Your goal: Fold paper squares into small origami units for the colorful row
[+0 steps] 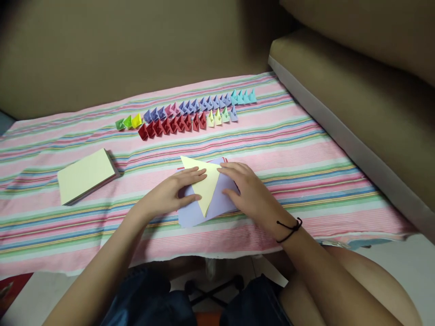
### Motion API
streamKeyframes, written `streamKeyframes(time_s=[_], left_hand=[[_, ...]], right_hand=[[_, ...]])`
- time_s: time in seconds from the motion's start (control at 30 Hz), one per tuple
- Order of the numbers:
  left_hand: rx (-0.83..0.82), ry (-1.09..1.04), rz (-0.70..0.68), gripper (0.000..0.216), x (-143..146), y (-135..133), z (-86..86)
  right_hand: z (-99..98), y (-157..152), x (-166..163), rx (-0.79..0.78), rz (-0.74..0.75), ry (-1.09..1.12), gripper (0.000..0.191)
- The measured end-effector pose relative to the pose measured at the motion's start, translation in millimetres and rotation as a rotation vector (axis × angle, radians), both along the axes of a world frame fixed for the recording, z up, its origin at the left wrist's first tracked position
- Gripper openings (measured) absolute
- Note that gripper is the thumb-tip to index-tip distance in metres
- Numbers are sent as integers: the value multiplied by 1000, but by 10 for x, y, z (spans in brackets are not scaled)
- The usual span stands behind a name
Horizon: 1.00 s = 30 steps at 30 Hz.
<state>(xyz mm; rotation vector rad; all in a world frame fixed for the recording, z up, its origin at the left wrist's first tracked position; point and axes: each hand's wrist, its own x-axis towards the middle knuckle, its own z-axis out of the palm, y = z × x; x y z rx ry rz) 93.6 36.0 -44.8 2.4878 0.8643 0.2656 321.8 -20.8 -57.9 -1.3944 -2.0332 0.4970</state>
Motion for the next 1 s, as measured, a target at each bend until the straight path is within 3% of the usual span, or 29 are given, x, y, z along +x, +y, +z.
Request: streamKeyframes(time_s=[0.13,0.33,0.83,0.9,1.0], left_hand=[[-18,13,5,61,3,-26,5],[1,75,23,72,24,-96,4],[-7,118,40,115,73,-220,-49],[-67,101,15,106,46,-185,-42],[-109,59,30,71,4,-165,-52]], right_hand=[[-48,117,-142,60,102,-43,36],[-221,175,-251,113,41,-187,35],[-296,196,-221,200,50,-206,33],[-301,198,-219,210,54,-204,33],[-286,190,-219,211,55,-206,33]])
